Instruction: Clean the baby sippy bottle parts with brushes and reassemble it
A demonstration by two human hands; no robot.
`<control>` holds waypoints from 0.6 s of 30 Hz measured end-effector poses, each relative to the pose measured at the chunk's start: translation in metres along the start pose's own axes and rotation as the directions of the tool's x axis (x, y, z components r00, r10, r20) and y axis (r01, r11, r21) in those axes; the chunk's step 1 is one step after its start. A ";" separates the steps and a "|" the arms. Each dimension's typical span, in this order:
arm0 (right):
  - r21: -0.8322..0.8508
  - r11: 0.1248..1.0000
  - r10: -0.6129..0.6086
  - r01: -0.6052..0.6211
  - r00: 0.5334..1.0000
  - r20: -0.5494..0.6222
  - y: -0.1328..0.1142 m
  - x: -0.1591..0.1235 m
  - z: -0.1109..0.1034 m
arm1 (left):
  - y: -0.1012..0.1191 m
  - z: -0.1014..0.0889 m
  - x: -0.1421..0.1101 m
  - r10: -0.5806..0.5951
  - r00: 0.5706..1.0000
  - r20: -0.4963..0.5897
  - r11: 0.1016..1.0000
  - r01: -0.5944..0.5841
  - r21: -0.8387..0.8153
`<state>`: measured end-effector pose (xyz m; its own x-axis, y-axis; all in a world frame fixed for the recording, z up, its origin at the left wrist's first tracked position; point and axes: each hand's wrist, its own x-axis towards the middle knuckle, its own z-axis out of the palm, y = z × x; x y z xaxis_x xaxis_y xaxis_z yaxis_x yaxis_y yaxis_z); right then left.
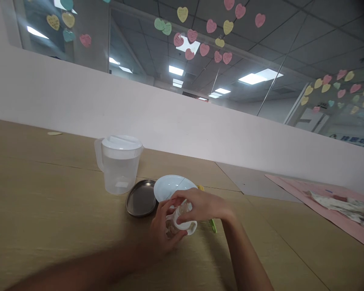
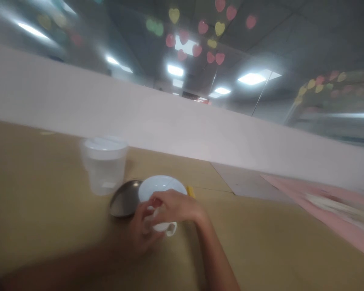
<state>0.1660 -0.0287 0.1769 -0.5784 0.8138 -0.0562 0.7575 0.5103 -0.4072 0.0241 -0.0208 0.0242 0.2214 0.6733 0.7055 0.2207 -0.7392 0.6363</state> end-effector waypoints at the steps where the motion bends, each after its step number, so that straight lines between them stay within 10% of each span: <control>1: -0.009 0.999 0.040 -0.041 0.998 -0.046 -0.001 0.000 0.000 | 0.000 0.000 0.000 0.003 1.000 0.009 1.000 -0.003 -0.001; 8: -0.208 0.922 0.277 -0.325 0.933 -0.229 -0.005 0.003 0.004 | 0.002 0.000 0.000 -0.064 0.997 0.034 0.998 0.064 -0.003; 18: -0.006 1.000 -0.012 0.011 0.972 -0.234 0.001 -0.015 -0.006 | 0.001 0.000 0.000 -0.048 0.997 0.056 0.998 0.050 -0.038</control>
<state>0.1772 -0.0391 0.1830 -0.5004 0.8503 0.1633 0.7531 0.5205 -0.4025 0.0245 -0.0216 0.0252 0.2637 0.7076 0.6555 0.1953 -0.7047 0.6821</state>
